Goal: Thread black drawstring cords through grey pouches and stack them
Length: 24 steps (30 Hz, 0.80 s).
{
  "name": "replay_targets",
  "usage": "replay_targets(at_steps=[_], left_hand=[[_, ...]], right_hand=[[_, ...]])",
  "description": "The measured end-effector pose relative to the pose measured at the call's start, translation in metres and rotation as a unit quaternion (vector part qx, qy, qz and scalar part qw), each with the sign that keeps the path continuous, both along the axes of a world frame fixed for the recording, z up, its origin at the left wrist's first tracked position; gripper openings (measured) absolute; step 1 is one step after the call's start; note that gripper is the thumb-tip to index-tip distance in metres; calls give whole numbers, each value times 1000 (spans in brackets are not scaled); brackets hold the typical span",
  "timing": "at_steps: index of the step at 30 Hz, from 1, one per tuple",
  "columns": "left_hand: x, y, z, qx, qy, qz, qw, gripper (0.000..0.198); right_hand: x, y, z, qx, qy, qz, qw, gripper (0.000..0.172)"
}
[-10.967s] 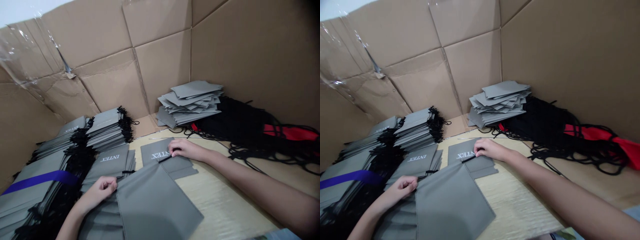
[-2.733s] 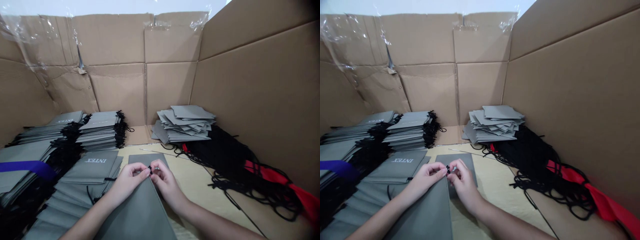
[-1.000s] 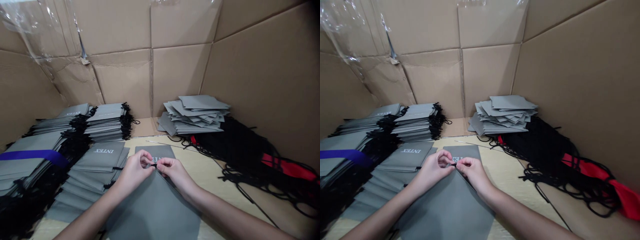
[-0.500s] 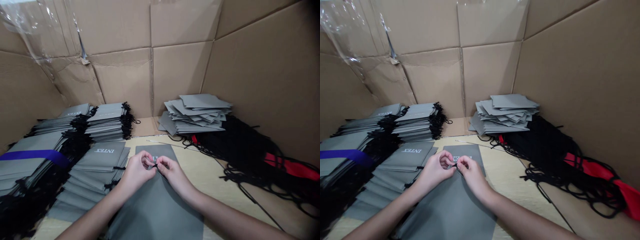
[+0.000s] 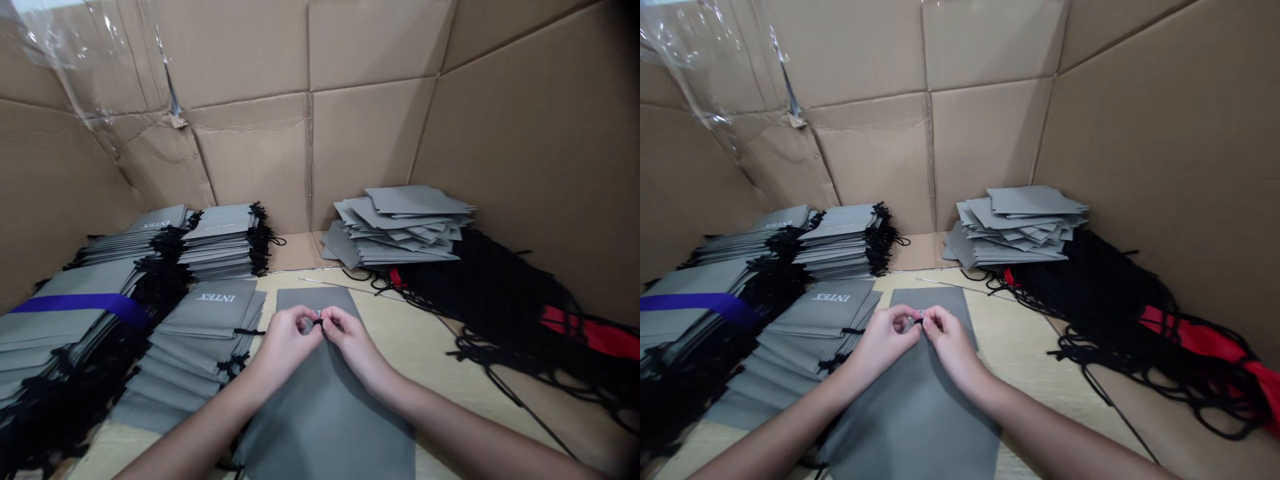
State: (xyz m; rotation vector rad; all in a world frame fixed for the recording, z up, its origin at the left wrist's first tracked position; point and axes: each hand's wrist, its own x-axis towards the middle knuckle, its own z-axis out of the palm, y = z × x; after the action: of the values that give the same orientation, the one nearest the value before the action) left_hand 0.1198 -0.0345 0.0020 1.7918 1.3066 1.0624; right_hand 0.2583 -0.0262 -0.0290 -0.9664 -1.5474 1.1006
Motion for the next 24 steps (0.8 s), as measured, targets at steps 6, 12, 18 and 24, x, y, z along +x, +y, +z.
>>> replay_targets(at_steps=[6,12,18,24], left_hand=[[-2,3,0,-54,-100,-56,992,12],[-3,4,2,-78,-102,-69,989,13],[-5,1,1,-4,4,-45,999,9],[-3,-1,2,100,143,-17,985,6]], right_hand=[[2,-5,7,-112,61,17,992,29],[5,-10,12,-203,115,46,971,20],[6,-12,12,-226,122,65,964,19],[0,-11,6,-165,125,60,977,28]])
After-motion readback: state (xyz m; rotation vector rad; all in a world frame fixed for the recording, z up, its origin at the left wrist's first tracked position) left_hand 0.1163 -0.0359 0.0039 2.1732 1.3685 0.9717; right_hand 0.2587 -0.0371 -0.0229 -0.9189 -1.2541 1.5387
